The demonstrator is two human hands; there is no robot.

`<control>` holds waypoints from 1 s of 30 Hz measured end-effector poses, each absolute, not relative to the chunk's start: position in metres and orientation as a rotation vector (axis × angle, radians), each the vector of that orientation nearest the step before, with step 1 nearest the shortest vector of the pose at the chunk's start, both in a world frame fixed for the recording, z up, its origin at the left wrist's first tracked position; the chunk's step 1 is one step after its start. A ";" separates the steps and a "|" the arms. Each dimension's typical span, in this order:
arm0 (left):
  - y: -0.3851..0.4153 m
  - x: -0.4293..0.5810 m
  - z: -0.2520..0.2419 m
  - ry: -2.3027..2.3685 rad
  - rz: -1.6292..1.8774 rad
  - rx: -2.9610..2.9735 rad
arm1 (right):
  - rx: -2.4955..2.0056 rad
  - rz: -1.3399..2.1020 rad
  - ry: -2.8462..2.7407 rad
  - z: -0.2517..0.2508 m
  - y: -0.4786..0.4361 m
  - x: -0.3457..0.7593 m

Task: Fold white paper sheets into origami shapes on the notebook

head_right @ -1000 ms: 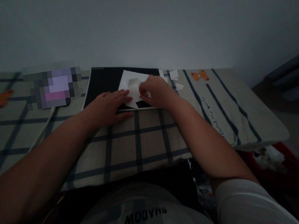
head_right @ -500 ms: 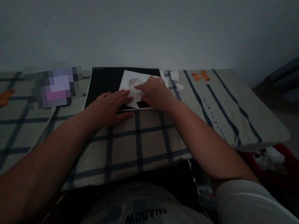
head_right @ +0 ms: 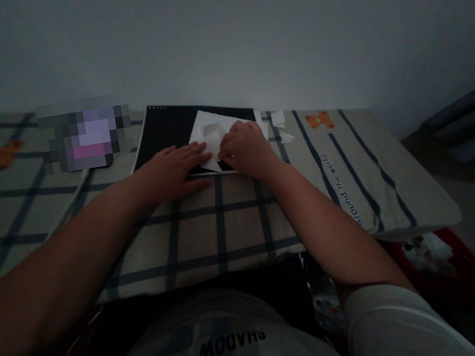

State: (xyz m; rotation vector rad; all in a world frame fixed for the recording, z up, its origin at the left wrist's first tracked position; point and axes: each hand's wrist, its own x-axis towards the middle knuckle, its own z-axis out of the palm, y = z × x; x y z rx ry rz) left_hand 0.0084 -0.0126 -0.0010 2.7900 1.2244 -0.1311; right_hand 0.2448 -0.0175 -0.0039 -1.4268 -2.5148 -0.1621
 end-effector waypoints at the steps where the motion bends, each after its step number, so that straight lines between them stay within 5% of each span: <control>1: -0.013 0.008 -0.001 1.218 -0.127 2.796 | -1.418 -0.165 -2.516 -0.005 -0.018 0.245; 30: -0.013 0.009 -0.003 1.225 -0.086 2.794 | -1.344 -0.261 -2.653 0.002 -0.029 0.239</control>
